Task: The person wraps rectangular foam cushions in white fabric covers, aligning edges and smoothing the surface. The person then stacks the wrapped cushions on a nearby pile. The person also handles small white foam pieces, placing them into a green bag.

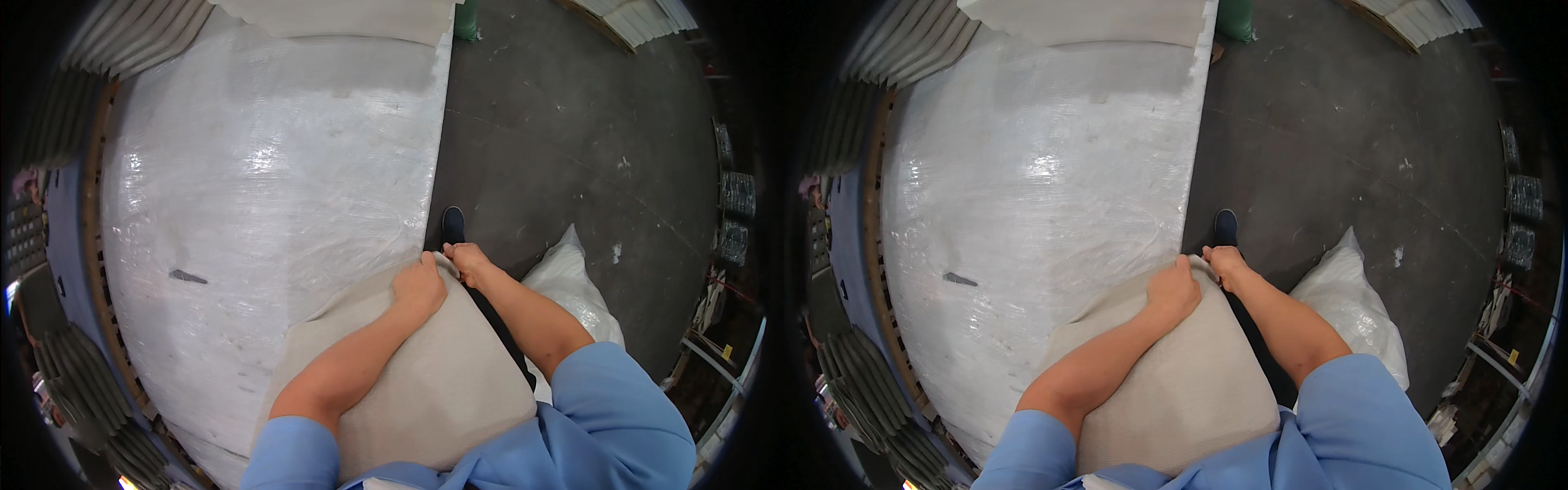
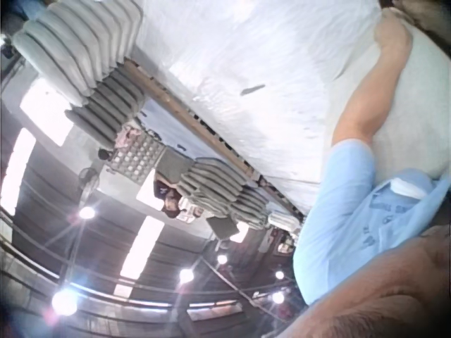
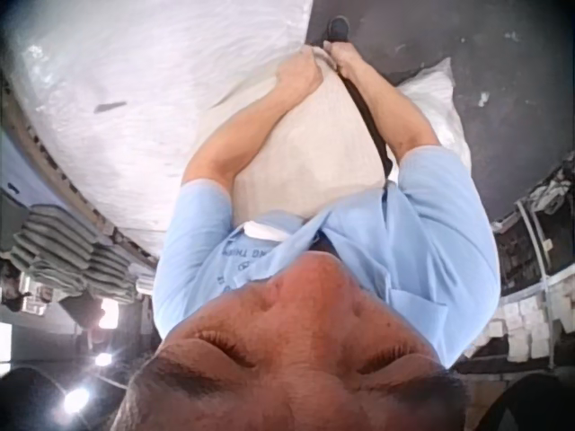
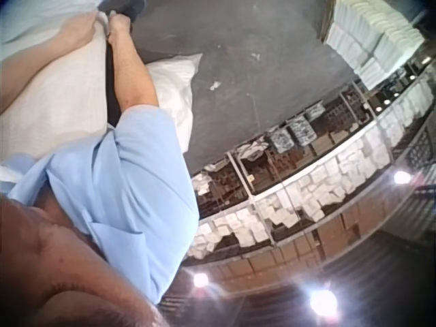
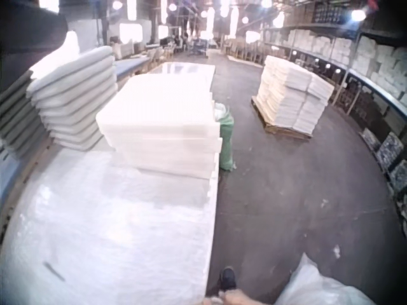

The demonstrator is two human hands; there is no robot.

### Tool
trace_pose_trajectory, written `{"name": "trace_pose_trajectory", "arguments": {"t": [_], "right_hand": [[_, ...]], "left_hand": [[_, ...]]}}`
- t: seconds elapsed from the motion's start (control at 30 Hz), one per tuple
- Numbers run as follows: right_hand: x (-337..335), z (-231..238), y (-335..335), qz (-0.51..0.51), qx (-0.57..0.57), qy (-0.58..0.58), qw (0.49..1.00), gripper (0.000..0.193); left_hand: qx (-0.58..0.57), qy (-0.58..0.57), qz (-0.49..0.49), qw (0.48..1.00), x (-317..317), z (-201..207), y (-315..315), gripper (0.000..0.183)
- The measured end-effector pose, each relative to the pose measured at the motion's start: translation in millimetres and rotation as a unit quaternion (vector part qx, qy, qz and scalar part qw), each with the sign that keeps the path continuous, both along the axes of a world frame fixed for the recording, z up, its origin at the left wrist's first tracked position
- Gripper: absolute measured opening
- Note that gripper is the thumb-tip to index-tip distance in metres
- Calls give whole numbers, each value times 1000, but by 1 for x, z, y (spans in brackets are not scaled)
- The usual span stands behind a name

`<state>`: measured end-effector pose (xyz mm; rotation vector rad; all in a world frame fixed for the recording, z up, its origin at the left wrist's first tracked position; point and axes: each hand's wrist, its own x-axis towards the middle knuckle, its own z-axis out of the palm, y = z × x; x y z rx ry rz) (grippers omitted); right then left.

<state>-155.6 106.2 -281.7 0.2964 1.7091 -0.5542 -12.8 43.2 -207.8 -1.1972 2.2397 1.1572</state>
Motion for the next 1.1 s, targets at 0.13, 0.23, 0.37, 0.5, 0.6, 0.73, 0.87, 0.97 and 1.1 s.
{"name": "trace_pose_trajectory", "arguments": {"t": [0.13,0.23,0.37,0.5,0.6,0.73,0.87,0.97,1.1], "right_hand": [[-8,9,17,-49,78,-80,993,40],[-2,28,31,-43,109,-91,989,43],[9,16,64,-47,7,-44,998,35],[16,-3,92,-163,-30,-2,986,37],[38,-25,122,-266,-27,-29,963,46],[87,-78,166,-420,-102,-98,896,74],[102,-108,169,-460,-297,-222,806,85],[111,-132,161,-445,-294,-200,822,82],[130,-156,151,-462,-215,-112,853,74]], "left_hand": [[-24,10,-30,999,2,-5,15,23],[-37,19,-56,998,1,-10,26,23],[-7,8,-112,994,-5,-8,36,22],[-52,63,-116,990,-9,-19,40,44],[-75,64,-131,986,-21,-34,35,75],[25,-139,-299,944,-51,-37,19,64],[127,-135,-240,953,-48,-69,12,66],[129,-142,-224,956,-45,-83,13,68],[154,-198,-235,939,-62,-61,16,66]]}}
